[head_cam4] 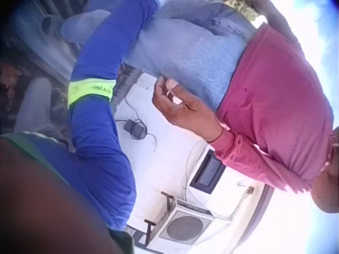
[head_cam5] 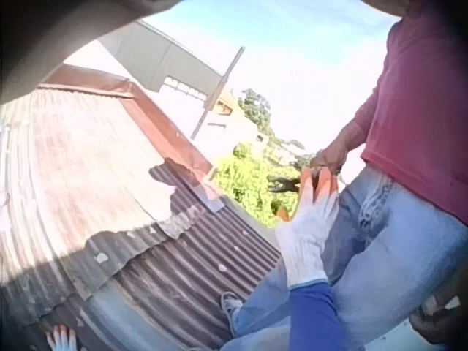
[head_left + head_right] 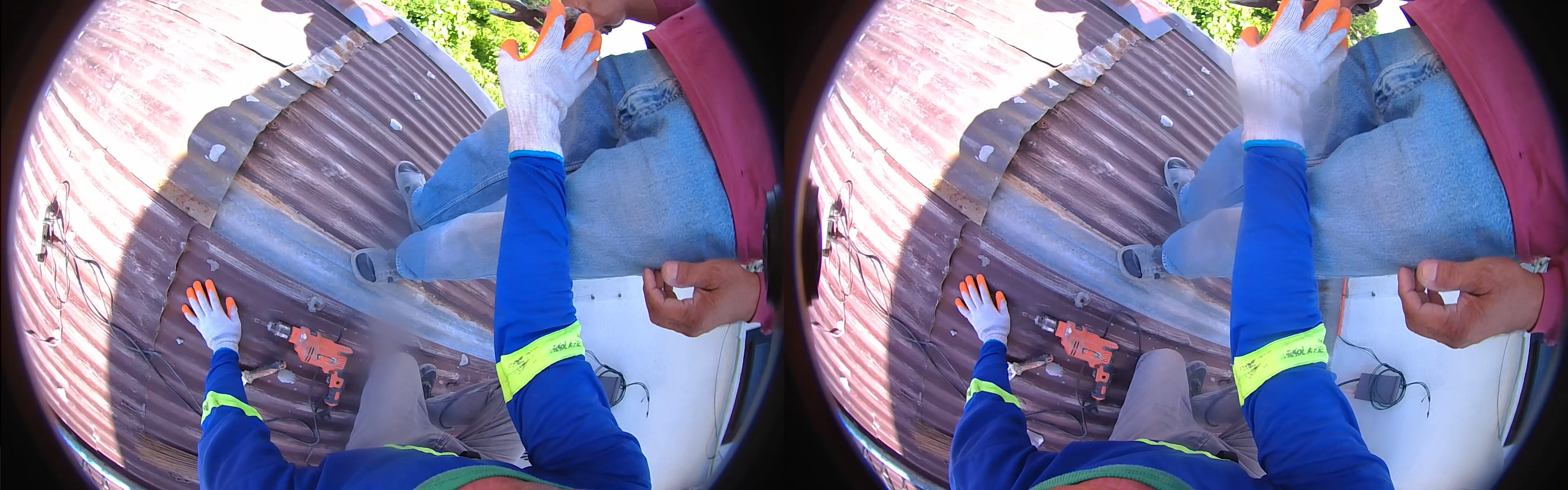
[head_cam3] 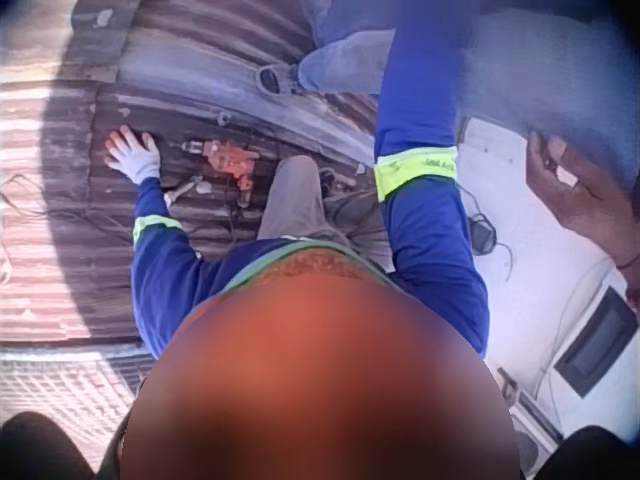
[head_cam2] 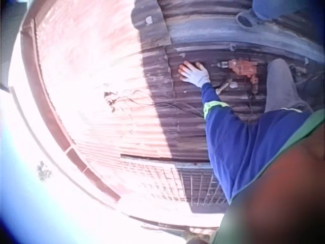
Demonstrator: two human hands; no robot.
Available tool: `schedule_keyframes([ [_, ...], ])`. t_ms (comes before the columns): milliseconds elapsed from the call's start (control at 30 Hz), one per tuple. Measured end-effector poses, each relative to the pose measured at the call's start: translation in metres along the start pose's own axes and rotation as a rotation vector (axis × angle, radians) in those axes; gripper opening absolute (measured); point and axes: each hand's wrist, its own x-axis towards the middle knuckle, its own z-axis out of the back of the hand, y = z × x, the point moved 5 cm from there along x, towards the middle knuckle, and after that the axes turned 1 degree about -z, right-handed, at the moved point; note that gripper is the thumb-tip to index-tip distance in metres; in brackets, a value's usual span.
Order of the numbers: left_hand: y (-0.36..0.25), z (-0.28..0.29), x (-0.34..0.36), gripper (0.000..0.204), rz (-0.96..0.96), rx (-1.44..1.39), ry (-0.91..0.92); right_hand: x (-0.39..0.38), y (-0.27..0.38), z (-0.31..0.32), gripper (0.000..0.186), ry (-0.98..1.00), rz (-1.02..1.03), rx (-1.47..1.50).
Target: The person uses a corded drill to fasten a metal sheet onto a corrugated metal roof. They position the sheet, drill fasteners, and adjust the sheet while a coworker assists nearby.
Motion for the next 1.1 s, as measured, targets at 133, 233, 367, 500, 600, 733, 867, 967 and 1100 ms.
schedule_keyframes([
  [133,0.004,0.0,-0.002,0.077,-0.007,-0.02,-0.01,0.019,0.003,-0.011,0.065,-0.043,0.211,-0.146],
  [233,0.003,-0.002,0.0,0.075,0.001,-0.019,0.006,0.022,0.002,-0.015,0.036,-0.022,0.199,-0.121],
  [367,0.004,-0.005,0.002,0.076,0.006,-0.023,0.033,0.023,0.018,0.013,0.041,-0.092,0.331,0.172],
  [500,0.003,-0.006,0.002,0.077,-0.01,-0.007,0.012,-0.001,0.05,0.049,0.049,0.053,0.368,0.505],
  [600,0.002,-0.006,0.001,0.076,-0.027,0.0,-0.007,-0.064,0.09,0.061,0.051,0.307,0.46,0.785],
  [733,-0.002,-0.006,0.001,0.075,-0.02,0.063,0.042,-0.222,0.175,0.078,0.052,0.944,0.115,1.328],
  [867,-0.004,-0.004,-0.003,0.076,-0.014,0.069,0.027,-0.41,0.179,0.144,0.045,1.99,-1.296,1.363],
  [967,-0.004,-0.004,-0.006,0.076,-0.033,0.084,-0.003,-0.485,0.135,0.229,0.041,1.954,-2.295,1.125],
  [1100,-0.003,-0.006,-0.006,0.075,-0.044,0.066,-0.044,-0.516,0.092,0.3,0.064,1.839,-2.313,1.297],
])
